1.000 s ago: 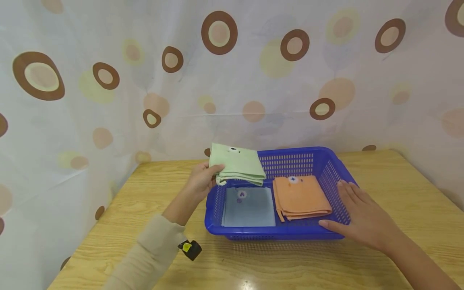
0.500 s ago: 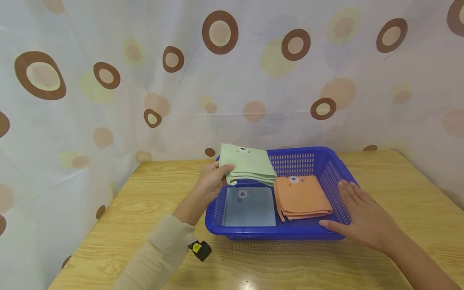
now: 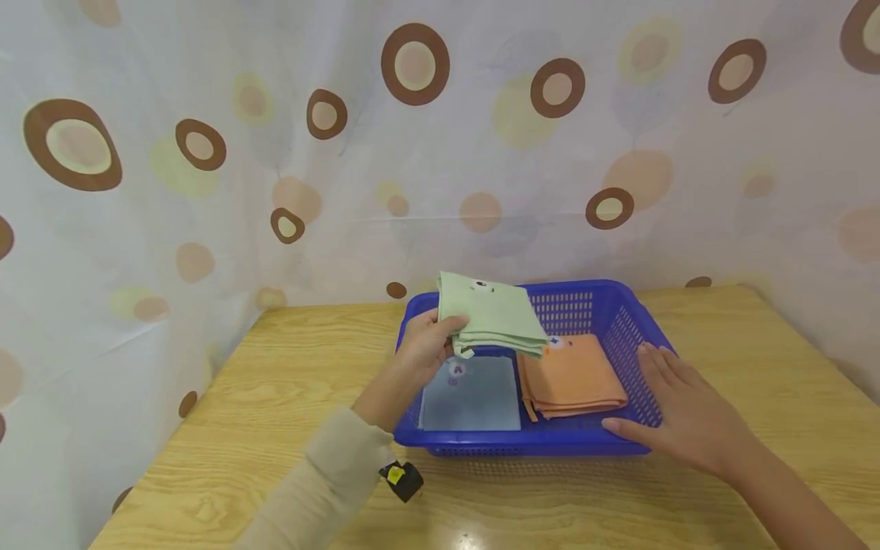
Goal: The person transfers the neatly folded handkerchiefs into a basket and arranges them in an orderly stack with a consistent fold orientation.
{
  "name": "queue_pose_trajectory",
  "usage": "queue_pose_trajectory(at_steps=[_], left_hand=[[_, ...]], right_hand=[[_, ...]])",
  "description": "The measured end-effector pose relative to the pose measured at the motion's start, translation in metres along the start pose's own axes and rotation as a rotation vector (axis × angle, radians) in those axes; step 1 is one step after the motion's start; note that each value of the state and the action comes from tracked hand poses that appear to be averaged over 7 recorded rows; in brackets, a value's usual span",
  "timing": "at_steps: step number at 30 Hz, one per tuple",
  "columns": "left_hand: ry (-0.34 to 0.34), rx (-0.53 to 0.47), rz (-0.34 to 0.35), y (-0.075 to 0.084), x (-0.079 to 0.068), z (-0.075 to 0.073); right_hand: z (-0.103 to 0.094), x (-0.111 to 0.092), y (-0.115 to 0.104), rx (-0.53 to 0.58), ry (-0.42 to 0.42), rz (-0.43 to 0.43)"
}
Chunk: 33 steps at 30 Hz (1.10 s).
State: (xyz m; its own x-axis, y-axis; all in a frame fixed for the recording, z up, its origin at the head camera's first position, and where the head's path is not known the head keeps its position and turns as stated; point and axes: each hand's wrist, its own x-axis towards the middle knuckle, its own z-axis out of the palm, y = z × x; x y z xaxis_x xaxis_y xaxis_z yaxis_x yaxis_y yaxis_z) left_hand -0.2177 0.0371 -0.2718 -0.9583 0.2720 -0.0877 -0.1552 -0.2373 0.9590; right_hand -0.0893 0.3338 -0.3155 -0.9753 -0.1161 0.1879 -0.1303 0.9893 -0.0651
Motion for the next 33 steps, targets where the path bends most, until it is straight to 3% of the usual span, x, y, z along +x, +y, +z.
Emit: queue_pose_trajectory(at_steps=[16, 33], left_hand=[[0.005, 0.002, 0.0, -0.017, 0.003, 0.029], [0.102, 0.026, -0.022, -0.026, 0.002, 0.064]], right_hand=[[0.001, -0.001, -0.002, -0.027, 0.029, -0.018], [-0.001, -0.001, -0.003, -0.01, 0.027, -0.017]])
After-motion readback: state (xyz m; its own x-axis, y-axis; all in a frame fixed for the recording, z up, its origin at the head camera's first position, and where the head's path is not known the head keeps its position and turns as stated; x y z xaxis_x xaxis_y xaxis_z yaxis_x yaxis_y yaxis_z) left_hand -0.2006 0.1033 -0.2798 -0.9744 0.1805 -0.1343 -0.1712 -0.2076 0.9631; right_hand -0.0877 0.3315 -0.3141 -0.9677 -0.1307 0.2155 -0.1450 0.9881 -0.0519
